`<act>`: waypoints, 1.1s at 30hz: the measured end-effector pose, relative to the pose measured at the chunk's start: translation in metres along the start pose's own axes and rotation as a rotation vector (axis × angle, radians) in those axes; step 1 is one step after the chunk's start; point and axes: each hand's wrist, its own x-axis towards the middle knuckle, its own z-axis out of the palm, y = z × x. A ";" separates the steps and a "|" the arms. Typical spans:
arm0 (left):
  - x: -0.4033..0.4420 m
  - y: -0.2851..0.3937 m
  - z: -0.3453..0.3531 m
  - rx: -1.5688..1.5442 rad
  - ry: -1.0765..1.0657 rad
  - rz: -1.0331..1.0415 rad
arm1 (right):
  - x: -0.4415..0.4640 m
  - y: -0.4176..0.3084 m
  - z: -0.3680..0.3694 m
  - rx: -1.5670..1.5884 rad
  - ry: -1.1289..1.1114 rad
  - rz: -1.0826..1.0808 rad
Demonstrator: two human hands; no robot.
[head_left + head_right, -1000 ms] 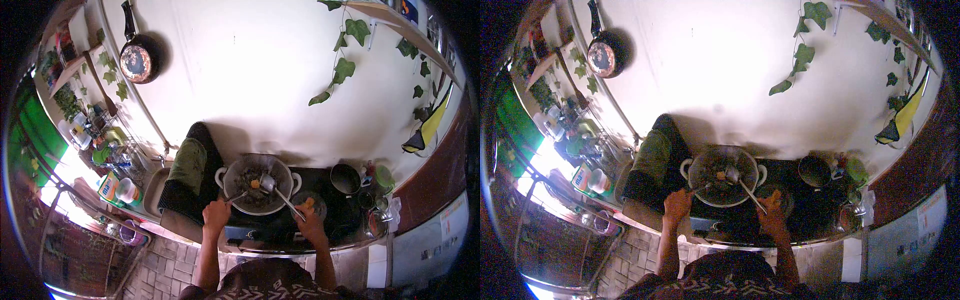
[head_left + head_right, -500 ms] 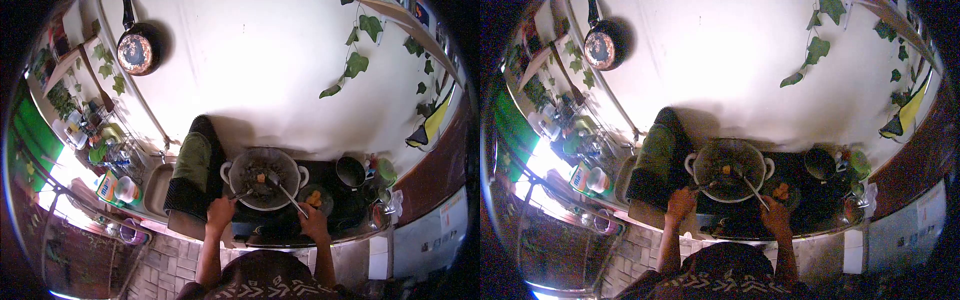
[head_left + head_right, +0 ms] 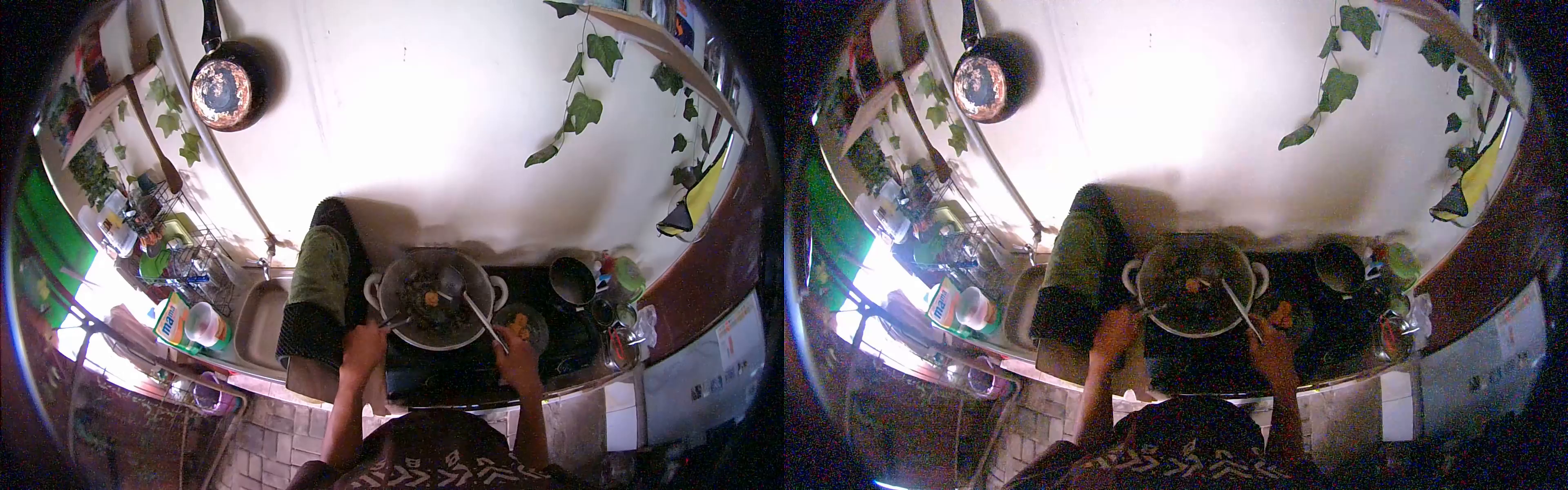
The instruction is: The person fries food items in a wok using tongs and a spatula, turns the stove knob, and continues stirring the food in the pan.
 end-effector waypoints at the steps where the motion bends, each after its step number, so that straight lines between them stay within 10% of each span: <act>1: -0.001 0.002 -0.003 0.036 -0.117 0.008 | 0.001 0.000 0.000 -0.066 -0.016 0.028; 14: -0.027 0.011 0.012 -0.020 0.124 -0.099 | 0.009 0.042 0.018 0.071 -0.290 0.037; 20: -0.040 0.013 0.009 -0.062 0.298 -0.060 | 0.022 0.069 0.029 -0.089 0.137 -0.417; 29: -0.039 0.016 0.018 -0.052 0.186 -0.089 | 0.024 0.058 0.012 -0.399 0.053 -0.333; 33: -0.036 0.032 0.011 -0.009 0.146 -0.129 | 0.022 0.046 -0.002 -0.057 -0.248 -0.052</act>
